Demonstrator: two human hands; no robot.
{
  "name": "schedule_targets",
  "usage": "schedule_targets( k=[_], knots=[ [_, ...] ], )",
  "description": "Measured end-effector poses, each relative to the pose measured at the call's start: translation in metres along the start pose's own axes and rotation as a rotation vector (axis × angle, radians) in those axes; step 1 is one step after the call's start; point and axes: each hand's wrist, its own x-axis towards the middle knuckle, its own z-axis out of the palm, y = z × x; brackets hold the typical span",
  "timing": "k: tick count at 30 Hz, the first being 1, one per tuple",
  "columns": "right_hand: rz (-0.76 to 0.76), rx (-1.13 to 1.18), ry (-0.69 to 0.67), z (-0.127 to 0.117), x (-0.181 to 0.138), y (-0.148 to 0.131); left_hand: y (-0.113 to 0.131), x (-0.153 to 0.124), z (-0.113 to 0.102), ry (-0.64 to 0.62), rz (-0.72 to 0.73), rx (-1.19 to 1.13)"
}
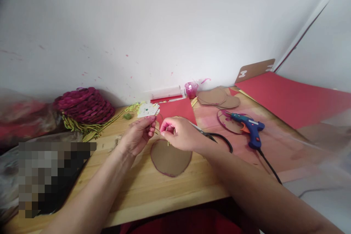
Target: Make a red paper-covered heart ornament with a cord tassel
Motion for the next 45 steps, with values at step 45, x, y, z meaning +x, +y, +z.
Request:
schedule_targets(
  k=[45],
  knots=[
    [-0.095,0.120,0.241,-0.022,0.009,0.004,0.001,-0.001,-0.010,-0.234,0.422,0.877]
  ],
)
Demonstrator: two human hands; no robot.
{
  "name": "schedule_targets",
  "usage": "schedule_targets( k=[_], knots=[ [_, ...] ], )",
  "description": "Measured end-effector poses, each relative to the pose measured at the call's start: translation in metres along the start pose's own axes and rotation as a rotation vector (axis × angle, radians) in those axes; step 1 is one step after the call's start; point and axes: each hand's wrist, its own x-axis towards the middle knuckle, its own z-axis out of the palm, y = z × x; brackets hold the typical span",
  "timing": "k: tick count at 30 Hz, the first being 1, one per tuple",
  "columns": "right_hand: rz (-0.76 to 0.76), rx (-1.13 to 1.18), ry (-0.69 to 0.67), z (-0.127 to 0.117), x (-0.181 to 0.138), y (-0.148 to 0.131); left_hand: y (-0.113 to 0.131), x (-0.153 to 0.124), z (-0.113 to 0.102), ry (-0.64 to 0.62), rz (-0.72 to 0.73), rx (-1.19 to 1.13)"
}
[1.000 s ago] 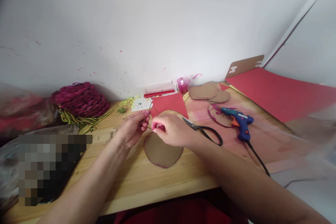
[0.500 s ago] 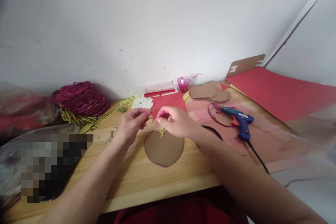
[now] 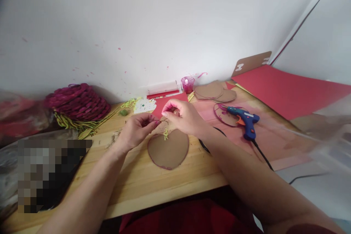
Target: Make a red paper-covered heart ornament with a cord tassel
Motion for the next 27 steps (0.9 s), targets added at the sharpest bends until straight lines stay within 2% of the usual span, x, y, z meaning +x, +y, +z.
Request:
schedule_targets(
  k=[4,7,11,15,23,27],
  knots=[
    [0.054,0.124,-0.014,-0.001,0.004,0.001,0.006,-0.004,-0.001,-0.149,-0.011,-0.178],
    [0.223,0.268,-0.045,0.001,0.004,0.001,0.008,-0.005,0.000,-0.154,-0.023,-0.315],
    [0.460,0.549,-0.106,0.012,0.001,0.003,0.003,-0.002,0.002,-0.029,0.001,-0.385],
    [0.592,0.746,-0.214,0.021,-0.002,0.003,0.001,0.000,0.005,0.142,0.009,-0.342],
    [0.646,0.773,-0.243,0.025,-0.004,0.001,0.004,-0.001,0.014,0.351,-0.032,-0.225],
    [0.626,0.806,-0.191,0.023,-0.004,0.003,0.002,-0.001,0.013,0.375,-0.066,-0.117]
  ],
)
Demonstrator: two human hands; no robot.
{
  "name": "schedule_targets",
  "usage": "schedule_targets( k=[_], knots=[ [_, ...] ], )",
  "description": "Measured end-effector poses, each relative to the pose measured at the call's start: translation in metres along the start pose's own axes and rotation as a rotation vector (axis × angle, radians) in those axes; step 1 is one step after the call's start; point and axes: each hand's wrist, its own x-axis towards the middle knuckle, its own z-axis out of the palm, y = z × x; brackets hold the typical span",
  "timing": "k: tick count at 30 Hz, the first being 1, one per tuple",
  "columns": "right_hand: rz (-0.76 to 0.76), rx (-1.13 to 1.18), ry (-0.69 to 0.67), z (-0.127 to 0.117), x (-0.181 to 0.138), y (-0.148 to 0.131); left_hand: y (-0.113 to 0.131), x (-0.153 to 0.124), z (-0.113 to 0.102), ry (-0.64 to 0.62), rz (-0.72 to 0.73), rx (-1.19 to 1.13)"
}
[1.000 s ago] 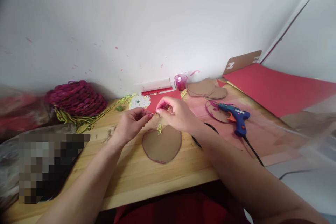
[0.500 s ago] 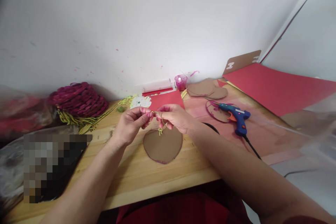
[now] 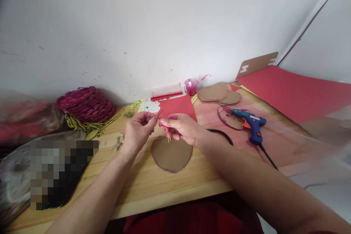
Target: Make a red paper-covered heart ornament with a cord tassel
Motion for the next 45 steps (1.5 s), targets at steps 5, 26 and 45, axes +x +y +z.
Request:
schedule_targets(
  k=[5,26,45],
  knots=[
    [-0.053,0.016,0.050,-0.002,0.002,0.002,-0.002,0.000,-0.002,-0.062,-0.003,0.075],
    [-0.706,-0.775,0.172,0.000,-0.003,0.013,0.005,-0.005,0.001,-0.322,-0.319,-0.250],
    [-0.774,-0.787,0.273,-0.004,0.002,0.010,-0.002,-0.009,0.005,-0.316,-0.261,-0.295]
  ],
)
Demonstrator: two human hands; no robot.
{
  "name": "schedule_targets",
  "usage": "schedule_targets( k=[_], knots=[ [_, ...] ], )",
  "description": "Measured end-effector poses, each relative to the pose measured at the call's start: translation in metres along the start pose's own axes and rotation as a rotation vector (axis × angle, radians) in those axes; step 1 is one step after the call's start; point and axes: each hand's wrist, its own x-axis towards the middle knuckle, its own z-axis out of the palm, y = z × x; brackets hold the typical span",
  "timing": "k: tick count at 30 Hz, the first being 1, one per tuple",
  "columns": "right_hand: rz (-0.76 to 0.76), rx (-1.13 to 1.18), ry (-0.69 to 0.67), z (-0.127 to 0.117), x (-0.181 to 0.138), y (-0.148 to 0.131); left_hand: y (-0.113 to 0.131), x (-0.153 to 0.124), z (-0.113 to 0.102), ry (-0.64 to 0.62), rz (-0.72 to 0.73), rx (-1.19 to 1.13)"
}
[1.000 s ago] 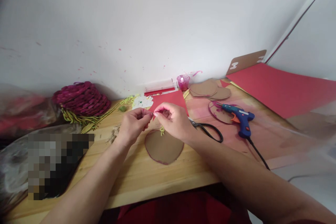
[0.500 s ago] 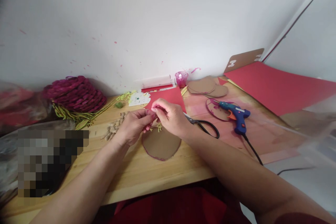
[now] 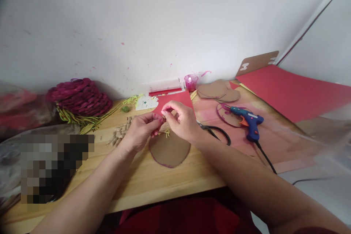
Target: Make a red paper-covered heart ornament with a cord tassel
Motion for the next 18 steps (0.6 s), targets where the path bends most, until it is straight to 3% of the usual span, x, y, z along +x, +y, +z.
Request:
schedule_targets(
  k=[6,18],
  knots=[
    [0.059,0.067,-0.050,0.0054,-0.0034,-0.0007,-0.0006,0.0005,0.0011,0.032,0.082,0.090],
    [0.000,0.026,-0.021,0.0019,-0.0002,0.0000,-0.0009,0.0002,0.0040,0.014,0.039,-0.007]
  ],
)
